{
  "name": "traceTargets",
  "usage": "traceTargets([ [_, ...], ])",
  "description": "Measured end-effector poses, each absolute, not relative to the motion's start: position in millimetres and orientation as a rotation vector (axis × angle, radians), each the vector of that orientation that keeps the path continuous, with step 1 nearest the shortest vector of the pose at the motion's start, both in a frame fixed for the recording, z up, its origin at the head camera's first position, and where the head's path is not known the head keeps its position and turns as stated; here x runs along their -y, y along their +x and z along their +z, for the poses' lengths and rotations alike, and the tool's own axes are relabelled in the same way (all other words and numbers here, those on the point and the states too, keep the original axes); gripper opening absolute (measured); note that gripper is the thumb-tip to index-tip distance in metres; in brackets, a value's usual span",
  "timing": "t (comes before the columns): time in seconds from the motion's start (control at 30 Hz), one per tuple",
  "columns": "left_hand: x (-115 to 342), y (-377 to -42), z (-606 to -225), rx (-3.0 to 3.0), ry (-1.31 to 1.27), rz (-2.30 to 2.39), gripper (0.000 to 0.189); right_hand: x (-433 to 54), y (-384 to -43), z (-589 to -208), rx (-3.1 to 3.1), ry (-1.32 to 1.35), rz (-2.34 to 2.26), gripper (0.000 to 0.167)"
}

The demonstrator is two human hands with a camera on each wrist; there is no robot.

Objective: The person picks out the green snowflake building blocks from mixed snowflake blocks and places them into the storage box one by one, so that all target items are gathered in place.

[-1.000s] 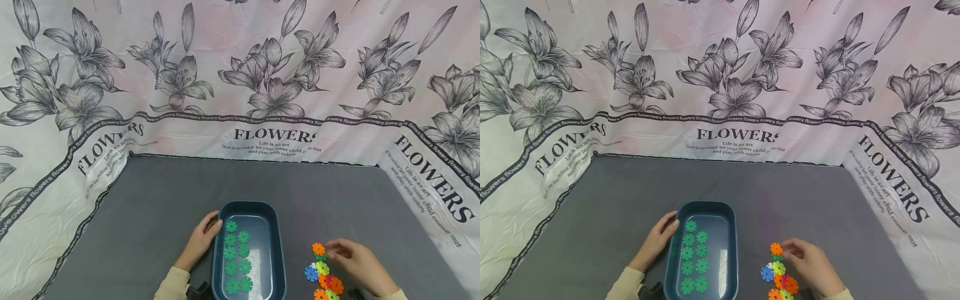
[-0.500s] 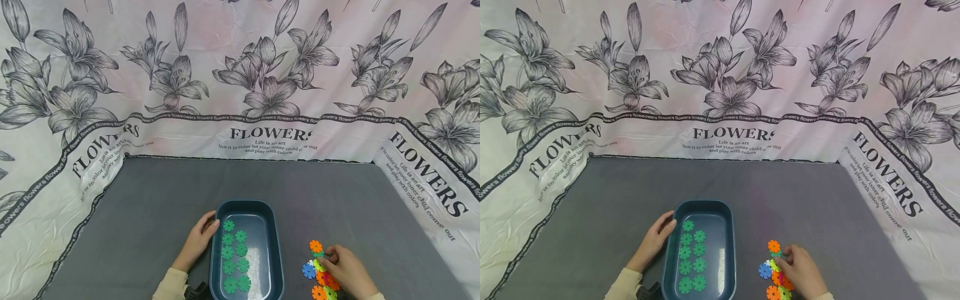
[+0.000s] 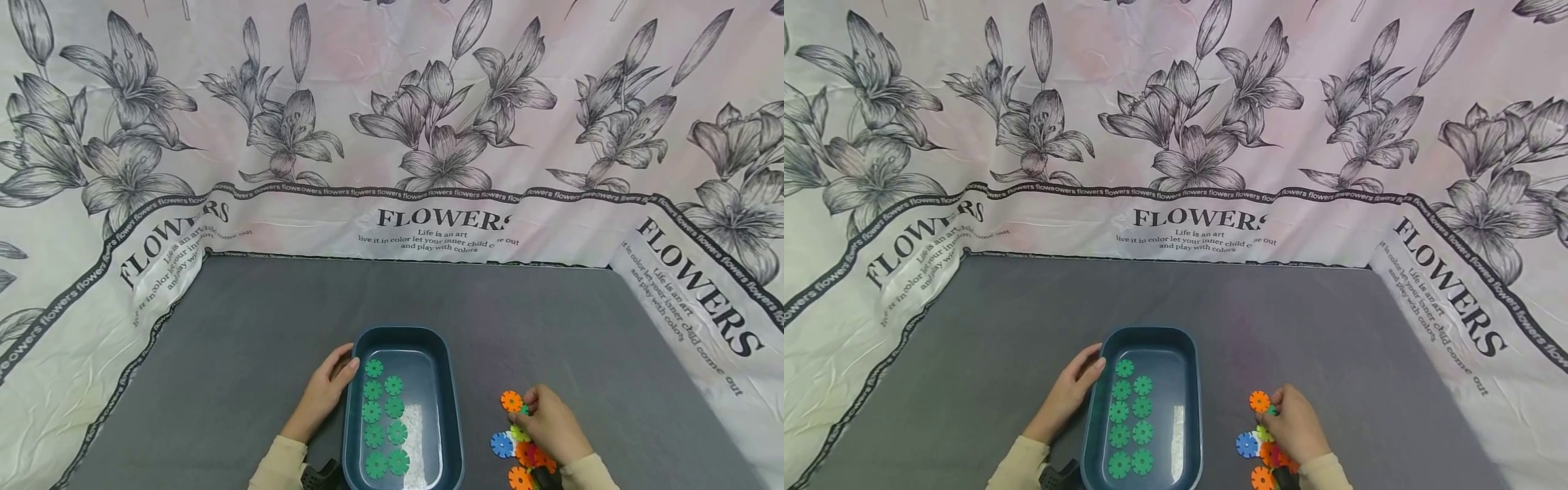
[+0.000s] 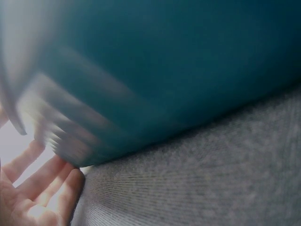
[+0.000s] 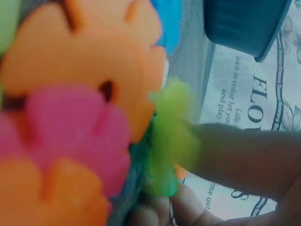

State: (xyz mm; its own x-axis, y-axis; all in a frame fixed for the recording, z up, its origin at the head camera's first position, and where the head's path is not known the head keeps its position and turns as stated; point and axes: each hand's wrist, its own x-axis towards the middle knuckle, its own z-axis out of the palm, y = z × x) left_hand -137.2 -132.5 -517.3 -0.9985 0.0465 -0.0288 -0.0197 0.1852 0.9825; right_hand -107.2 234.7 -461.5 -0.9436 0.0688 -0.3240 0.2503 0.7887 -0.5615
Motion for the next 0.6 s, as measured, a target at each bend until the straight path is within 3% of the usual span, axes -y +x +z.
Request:
traceTargets([
  [0.2,131,-137,-517,-2.364,0.021,1.982,0.051,-246,-105,-459,-2.650,0.244,-1.083,0.016],
  [0.6,132,-139,-520,-2.381,0.018,1.960,0.052,-265,-117,-435,-2.463,0.197,-1.357,0.030],
])
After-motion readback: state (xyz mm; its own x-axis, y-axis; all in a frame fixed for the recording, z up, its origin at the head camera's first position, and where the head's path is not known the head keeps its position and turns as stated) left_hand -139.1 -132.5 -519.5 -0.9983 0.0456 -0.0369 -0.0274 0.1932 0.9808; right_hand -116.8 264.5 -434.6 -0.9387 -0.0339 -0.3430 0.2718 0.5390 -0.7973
